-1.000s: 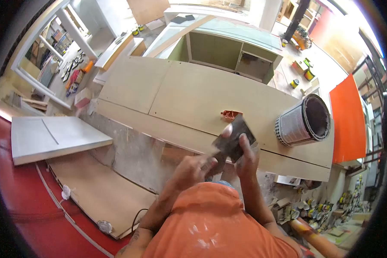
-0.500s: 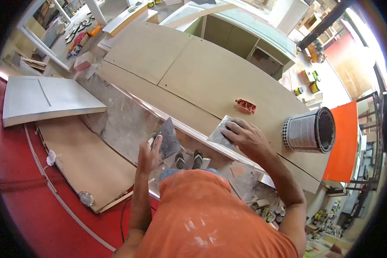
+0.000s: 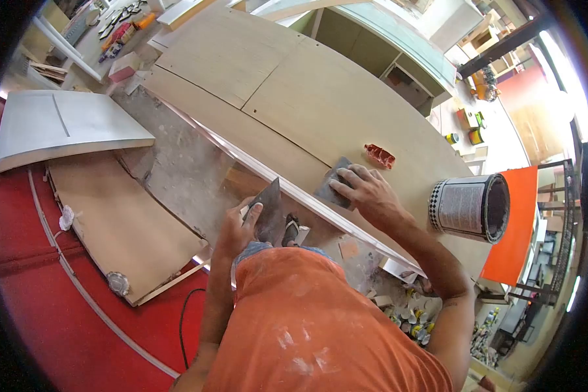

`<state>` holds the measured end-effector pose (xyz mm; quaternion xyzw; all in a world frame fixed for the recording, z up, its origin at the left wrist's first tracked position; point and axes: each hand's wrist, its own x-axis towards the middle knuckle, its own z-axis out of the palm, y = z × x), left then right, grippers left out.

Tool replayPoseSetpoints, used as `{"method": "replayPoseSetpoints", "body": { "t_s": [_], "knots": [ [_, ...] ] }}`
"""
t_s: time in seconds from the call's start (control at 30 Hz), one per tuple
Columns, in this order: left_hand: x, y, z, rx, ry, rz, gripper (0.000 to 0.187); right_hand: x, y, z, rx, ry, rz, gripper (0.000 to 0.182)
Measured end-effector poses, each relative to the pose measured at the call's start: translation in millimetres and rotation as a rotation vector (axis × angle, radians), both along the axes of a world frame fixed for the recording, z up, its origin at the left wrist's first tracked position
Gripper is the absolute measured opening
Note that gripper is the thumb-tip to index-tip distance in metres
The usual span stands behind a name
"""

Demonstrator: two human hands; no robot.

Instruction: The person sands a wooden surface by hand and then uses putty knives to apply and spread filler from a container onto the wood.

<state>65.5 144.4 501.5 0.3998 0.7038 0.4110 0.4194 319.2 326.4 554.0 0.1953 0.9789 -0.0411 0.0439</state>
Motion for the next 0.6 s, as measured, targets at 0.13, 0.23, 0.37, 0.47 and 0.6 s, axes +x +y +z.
{"method": "replayPoseSetpoints", "body": {
  "t_s": [0.13,0.23,0.37,0.47,0.6],
  "knots": [
    [-6,6,-2,0.039,0.078,0.043,0.033,16,-2,4,-0.083,-0.034,-0.061,0.053],
    [-7,11,-4,-0.031,0.033,0.049,0.034,31,-7,5,-0.113,-0.032,-0.094,0.054],
    [-4,18,-9,-0.066,0.013,0.051,0.036,51,-11,5,-0.096,-0.023,-0.113,0.053],
    [2,22,-24,0.114,-0.085,0.155,0.034,67,-14,4,-0.096,-0.025,-0.135,0.050],
    [8,28,-29,0.065,-0.195,0.277,0.031,89,-19,-1,-0.002,-0.043,-0.112,0.046]
  ]
}}
